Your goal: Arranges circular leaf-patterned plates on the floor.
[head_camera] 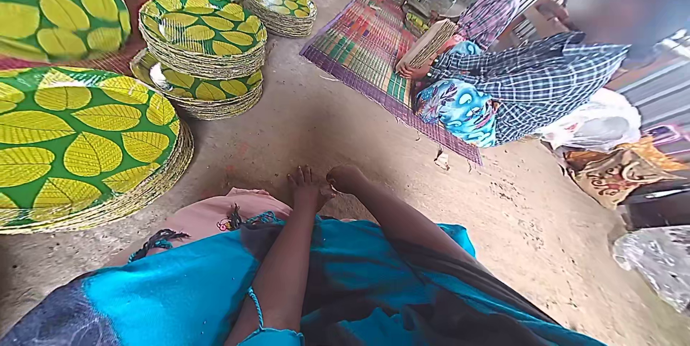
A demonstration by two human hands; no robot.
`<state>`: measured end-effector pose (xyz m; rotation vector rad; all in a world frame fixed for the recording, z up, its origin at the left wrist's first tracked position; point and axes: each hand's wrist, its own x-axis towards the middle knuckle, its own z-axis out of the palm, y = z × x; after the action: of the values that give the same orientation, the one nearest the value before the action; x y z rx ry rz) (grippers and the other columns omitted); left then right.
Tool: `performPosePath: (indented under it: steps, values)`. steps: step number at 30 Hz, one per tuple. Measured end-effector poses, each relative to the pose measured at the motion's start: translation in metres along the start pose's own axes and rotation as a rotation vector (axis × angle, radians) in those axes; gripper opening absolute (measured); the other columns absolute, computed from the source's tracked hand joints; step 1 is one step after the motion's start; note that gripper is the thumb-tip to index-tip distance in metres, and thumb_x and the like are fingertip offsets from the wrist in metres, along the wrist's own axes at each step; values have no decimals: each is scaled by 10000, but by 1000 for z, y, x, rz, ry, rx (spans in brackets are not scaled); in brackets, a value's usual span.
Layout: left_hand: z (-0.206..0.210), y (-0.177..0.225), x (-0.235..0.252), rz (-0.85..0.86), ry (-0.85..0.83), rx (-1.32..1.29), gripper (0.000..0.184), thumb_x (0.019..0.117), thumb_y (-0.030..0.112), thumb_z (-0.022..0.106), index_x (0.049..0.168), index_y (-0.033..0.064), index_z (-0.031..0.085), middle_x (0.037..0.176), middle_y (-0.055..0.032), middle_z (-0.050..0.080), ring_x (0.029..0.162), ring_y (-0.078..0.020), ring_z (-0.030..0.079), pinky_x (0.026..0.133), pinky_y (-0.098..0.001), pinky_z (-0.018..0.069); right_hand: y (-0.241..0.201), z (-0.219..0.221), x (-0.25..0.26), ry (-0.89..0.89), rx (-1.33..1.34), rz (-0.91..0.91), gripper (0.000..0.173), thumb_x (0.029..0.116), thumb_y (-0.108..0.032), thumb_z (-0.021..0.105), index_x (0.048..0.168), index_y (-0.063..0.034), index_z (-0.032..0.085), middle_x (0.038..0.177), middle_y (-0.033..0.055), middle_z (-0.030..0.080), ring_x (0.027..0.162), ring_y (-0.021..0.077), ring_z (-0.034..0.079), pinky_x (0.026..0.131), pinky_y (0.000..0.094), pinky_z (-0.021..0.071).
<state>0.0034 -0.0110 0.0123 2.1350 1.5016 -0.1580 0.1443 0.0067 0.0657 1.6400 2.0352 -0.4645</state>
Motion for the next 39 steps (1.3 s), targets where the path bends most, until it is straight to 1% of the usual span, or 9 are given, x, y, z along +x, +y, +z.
performPosePath:
  steps: [3, 6, 10, 12, 15, 19, 22, 33, 39]
  values:
    - [2, 0, 0, 28, 30, -36, 1083, 899, 781, 538, 1632, 42, 240, 1717, -230, 101, 1594, -427, 25, 1233, -689, 33, 1, 0, -1, -17, -20, 28, 283, 1035, -207, 524, 1229, -70, 678, 1273, 205, 673, 1233, 417, 618, 949, 682, 472]
    - [-2, 0, -1, 104, 49, -88, 883, 938, 710, 557, 1590, 136, 395, 1711, -177, 197, 1592, -413, 76, 1235, -684, -1, 3, -4, -3, 43, 157, 30, 292, 1028, -234, 552, 1241, -96, 696, 1292, 166, 683, 1262, 369, 617, 1023, 641, 468]
    - [-7, 3, 4, 115, 110, -129, 435, 1096, 335, 423, 1414, 109, 615, 1618, -100, 437, 1560, -359, 262, 1238, -687, 71, 11, -1, 0, 110, 411, -73, 303, 1048, -254, 572, 1233, -64, 719, 1259, 131, 711, 1197, 259, 661, 1080, 497, 475]
    - [-6, 1, 5, 78, 156, -157, 413, 1099, 325, 429, 1376, 103, 640, 1554, -99, 519, 1519, -351, 352, 1235, -671, 144, 14, 0, 0, 140, 487, -81, 286, 1049, -241, 578, 1220, -66, 726, 1217, 106, 722, 1098, 197, 684, 1029, 424, 507]
    - [-11, 1, 2, 47, 150, -198, 424, 1087, 408, 451, 1310, 135, 687, 1479, -67, 591, 1453, -315, 449, 1225, -633, 194, 17, -4, -1, 127, 445, -53, 299, 1063, -227, 551, 1270, -75, 705, 1268, 106, 711, 1184, 218, 667, 1075, 444, 482]
    - [-12, 3, 0, 85, 91, -191, 418, 1105, 385, 418, 1338, 155, 679, 1459, -72, 613, 1445, -310, 469, 1233, -640, 179, 17, -6, -2, 45, 248, 45, 321, 1083, -235, 486, 1319, -137, 680, 1316, 124, 687, 1278, 319, 617, 1083, 591, 444]
    - [-13, 6, 0, 119, 51, -168, 430, 1121, 366, 368, 1367, 159, 654, 1455, -82, 613, 1432, -313, 486, 1231, -645, 182, 21, -6, -1, 36, 174, 90, 317, 1069, -203, 479, 1295, -161, 697, 1331, 119, 683, 1293, 338, 607, 1071, 620, 445]
    - [-25, -11, -1, 29, 159, -310, 339, 1082, 261, 485, 1343, 180, 686, 1359, -83, 678, 1327, -281, 591, 1153, -524, 399, 21, -9, -2, 3, 168, 72, 317, 1075, -193, 474, 1318, -136, 670, 1329, 138, 676, 1290, 346, 605, 1060, 625, 447]
    - [-26, -8, -1, 45, 139, -270, 350, 1090, 262, 466, 1364, 178, 667, 1358, -92, 678, 1319, -290, 597, 1154, -550, 383, 25, -4, -2, 59, 448, -50, 398, 1098, -330, 495, 1387, -98, 640, 1381, 131, 657, 1285, 260, 622, 1129, 472, 446]
